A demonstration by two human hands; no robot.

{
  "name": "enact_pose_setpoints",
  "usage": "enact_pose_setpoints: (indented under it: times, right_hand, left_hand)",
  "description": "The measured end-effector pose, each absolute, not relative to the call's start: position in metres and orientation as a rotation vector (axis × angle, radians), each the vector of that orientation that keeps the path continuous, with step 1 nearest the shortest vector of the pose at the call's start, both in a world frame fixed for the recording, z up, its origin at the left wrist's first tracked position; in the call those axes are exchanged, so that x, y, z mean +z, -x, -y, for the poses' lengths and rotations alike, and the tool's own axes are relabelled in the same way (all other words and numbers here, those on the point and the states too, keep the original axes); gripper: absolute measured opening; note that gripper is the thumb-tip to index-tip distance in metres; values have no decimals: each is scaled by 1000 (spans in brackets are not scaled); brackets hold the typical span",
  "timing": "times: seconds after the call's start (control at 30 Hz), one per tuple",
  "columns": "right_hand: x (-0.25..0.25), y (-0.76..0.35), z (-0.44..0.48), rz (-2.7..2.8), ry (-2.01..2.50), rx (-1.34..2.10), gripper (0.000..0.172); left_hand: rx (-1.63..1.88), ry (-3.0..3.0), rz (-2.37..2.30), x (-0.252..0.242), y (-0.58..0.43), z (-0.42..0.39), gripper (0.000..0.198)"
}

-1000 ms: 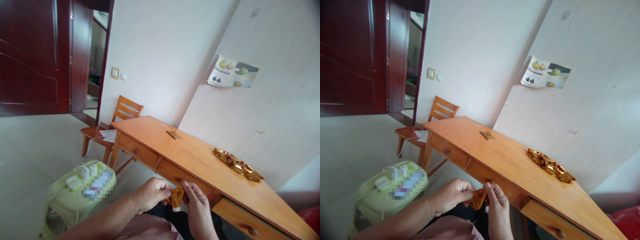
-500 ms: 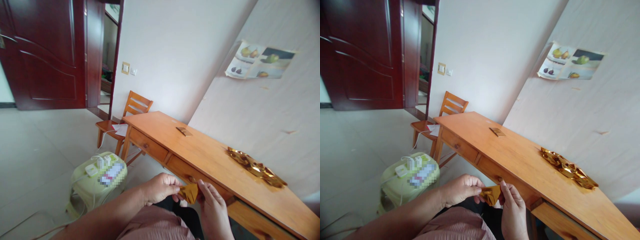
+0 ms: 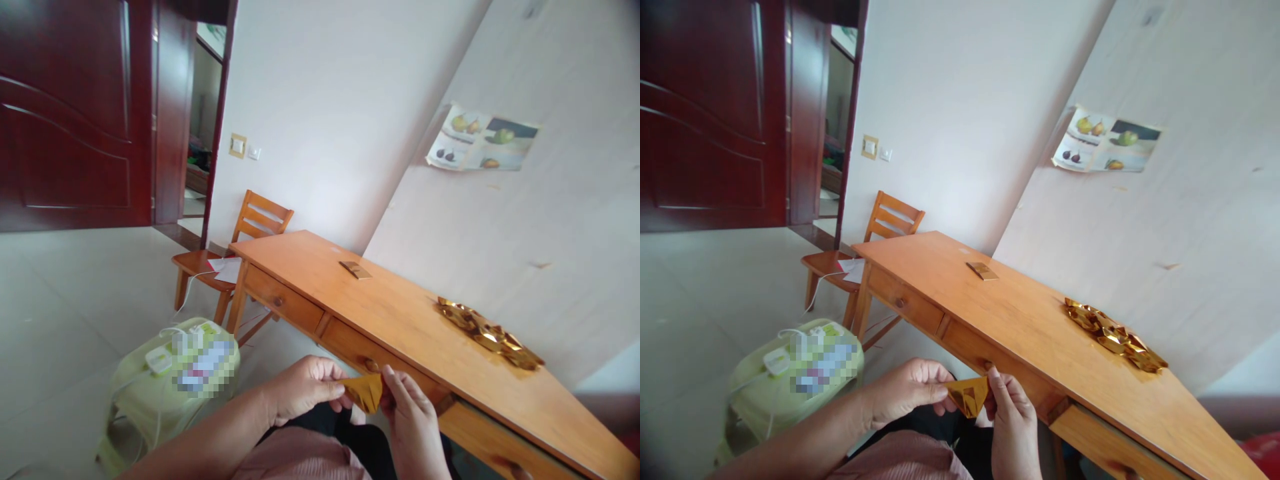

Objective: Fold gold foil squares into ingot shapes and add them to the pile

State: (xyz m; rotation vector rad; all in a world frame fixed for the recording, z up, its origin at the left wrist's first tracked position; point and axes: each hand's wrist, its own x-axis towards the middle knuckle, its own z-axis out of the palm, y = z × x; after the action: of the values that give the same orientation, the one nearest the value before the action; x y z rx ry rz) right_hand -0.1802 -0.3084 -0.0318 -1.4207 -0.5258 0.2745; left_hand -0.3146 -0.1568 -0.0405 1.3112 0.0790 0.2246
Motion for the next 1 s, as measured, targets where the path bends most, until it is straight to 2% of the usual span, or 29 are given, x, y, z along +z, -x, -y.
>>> enact_pose_setpoints:
  times: [0.23, 0.43, 1.0]
  right_hand:
    - [-35, 178, 308, 475, 1346, 406, 40]
    - [-30, 179, 307, 517, 1345, 419, 42]
    - [-16, 187, 308, 543, 1207, 551, 27]
  left_hand:
    - [277, -1348, -154, -34, 315, 156, 21]
    - [327, -1368, -233, -33, 310, 156, 27]
    - [481, -1334, -283, -17, 312, 154, 28]
